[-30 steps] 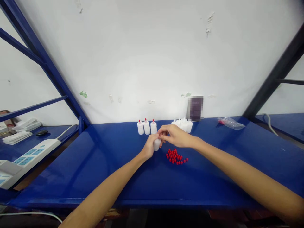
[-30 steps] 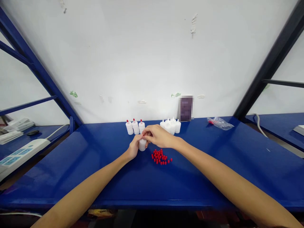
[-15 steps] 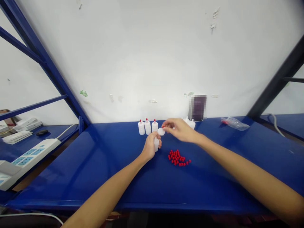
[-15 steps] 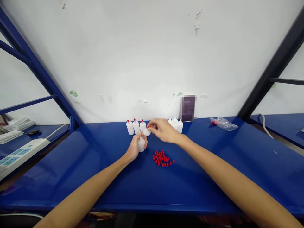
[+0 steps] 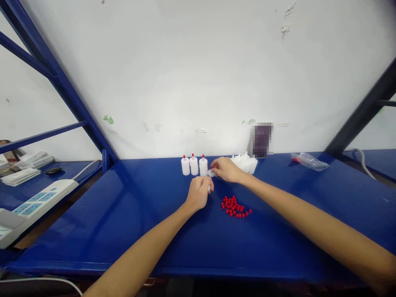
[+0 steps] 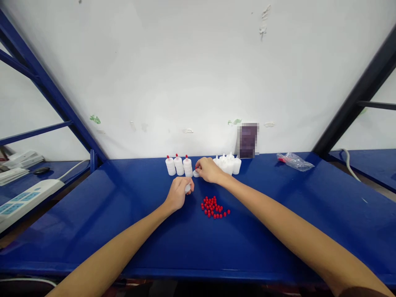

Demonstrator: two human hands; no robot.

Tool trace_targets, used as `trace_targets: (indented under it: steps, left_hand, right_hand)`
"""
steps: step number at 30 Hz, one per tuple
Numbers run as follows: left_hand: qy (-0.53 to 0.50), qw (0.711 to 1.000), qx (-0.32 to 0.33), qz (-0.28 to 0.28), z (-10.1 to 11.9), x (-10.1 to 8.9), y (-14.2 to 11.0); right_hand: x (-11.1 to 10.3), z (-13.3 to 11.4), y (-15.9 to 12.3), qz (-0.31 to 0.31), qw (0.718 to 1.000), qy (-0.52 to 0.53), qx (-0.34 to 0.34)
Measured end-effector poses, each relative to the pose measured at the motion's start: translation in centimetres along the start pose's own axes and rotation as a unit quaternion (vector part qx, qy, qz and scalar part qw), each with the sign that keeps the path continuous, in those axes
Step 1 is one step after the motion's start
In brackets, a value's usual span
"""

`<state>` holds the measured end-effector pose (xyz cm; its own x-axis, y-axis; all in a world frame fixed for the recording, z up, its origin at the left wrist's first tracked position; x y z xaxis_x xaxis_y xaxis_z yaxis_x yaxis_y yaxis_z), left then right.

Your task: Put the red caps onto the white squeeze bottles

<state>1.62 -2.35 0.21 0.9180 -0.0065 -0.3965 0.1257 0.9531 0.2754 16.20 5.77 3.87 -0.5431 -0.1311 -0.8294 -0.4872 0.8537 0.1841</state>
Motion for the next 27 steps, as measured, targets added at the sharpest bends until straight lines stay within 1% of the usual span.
trace_targets:
  steps: [3,5,7,9,11,13,15,17,19,22,24,27]
  left_hand:
    - [-0.016,0.997,-0.043,0.057,-0.3,-0.5,0.5]
    - [-0.051,0.994,-0.070,0.065,-0.7,-0.6,0.8]
    - [-0.093,0.991,-0.077,0.055,-1.1,-0.5,1.0]
    - [-0.130,0.989,-0.059,0.037,-1.5,-0.3,1.2]
    - [-0.158,0.986,-0.039,0.022,-1.7,-0.1,1.2]
    - [-0.182,0.983,-0.033,0.011,-1.7,-0.1,1.2]
    - [-0.203,0.979,-0.031,0.007,-1.6,-0.1,1.2]
    - [-0.213,0.977,-0.029,0.003,-1.5,-0.2,1.1]
    - [-0.212,0.977,-0.029,-0.005,-1.4,-0.2,1.1]
    - [-0.213,0.976,-0.039,-0.017,-1.5,-0.2,1.2]
    - [-0.220,0.974,-0.050,-0.015,-1.6,-0.2,1.2]
    - [-0.217,0.975,-0.052,-0.007,-1.5,-0.3,1.1]
  right_hand:
    - [-1.4,-1.2,-1.1,0.015,1.000,0.010,-0.019]
    - [-2.0,-2.3,-2.0,0.029,0.996,0.062,-0.059]
    - [-2.1,-3.3,-2.8,0.018,0.981,0.158,-0.110]
    - [-1.8,-4.0,-3.3,-0.007,0.960,0.242,-0.142]
    - [-1.4,-4.3,-3.4,-0.031,0.944,0.294,-0.146]
    - [-1.1,-4.4,-3.3,-0.052,0.932,0.332,-0.136]
    - [-1.1,-4.4,-3.3,-0.059,0.923,0.359,-0.123]
    - [-1.3,-4.5,-3.3,-0.063,0.921,0.370,-0.108]
    - [-1.3,-4.6,-3.4,-0.076,0.924,0.363,-0.095]
    - [-1.0,-4.5,-3.5,-0.088,0.933,0.333,-0.104]
    - [-0.8,-4.4,-3.5,-0.070,0.942,0.302,-0.125]
    - [-0.8,-4.3,-3.5,-0.036,0.963,0.225,-0.147]
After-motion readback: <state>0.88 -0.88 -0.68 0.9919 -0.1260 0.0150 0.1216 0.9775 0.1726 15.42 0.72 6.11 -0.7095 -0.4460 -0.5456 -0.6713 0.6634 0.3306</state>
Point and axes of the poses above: each hand's wrist, its own y-axis towards the middle knuckle, its own x-axis out of the palm, z = x × y, the point moved 1 cm from there along y, towards the middle knuckle, and after that the axes turned 3 degrees about y, right-handed, at the moved point
